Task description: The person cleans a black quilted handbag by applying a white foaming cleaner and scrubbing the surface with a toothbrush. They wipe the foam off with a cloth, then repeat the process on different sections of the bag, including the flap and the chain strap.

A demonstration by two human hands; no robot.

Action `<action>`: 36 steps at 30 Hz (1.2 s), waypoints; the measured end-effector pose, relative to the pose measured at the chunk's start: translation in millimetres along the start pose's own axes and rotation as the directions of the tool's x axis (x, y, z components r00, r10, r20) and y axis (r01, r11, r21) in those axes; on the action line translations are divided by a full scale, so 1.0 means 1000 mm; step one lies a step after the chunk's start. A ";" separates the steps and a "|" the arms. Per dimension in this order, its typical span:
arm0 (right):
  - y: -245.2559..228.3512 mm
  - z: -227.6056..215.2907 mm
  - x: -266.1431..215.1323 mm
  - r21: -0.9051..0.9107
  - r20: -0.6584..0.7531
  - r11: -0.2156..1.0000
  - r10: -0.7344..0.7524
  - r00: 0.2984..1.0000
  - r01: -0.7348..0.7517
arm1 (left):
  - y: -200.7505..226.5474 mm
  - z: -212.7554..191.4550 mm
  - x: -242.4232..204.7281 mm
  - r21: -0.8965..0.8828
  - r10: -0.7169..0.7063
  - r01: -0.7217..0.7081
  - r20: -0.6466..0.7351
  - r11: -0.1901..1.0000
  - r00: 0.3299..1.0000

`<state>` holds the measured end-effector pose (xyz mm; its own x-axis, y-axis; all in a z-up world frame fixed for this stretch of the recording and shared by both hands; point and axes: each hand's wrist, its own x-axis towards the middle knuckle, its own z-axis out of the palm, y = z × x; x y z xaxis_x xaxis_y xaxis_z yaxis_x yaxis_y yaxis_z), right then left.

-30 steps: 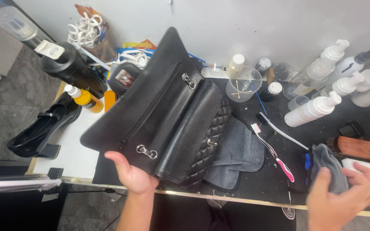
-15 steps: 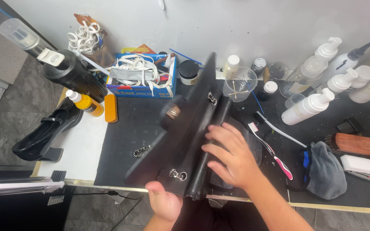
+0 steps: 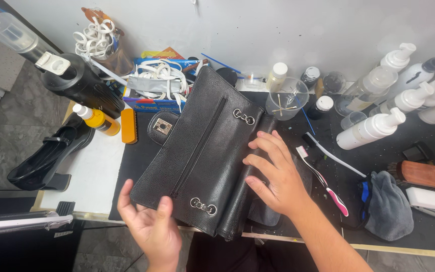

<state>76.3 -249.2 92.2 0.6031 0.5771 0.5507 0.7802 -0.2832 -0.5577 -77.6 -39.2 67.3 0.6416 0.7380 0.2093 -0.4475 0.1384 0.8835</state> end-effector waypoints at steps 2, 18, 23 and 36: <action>-0.001 0.004 -0.001 0.018 0.004 1.000 0.011 1.000 -0.011 | 0.003 -0.007 0.005 -0.003 -0.071 0.071 0.053 0.997 0.996; -0.063 0.037 -0.073 0.085 -0.012 0.947 0.313 0.950 -0.311 | 0.022 -0.056 0.053 -0.033 -0.626 0.651 0.237 0.759 0.743; -0.061 0.045 -0.145 0.172 -0.111 0.978 0.142 0.984 -0.121 | 0.028 -0.040 0.032 -0.271 -0.562 0.617 0.259 0.739 0.786; -0.075 0.028 -0.115 0.858 0.477 -0.392 0.363 0.801 -0.333 | 0.007 -0.037 -0.068 -0.458 -0.218 0.285 0.193 0.842 0.957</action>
<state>-56.1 -273.3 53.5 0.6869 0.7244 -0.0578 -0.6489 0.5756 -0.4976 -147.6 -64.3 43.7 0.8317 0.5481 0.0884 -0.4795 0.6289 0.6120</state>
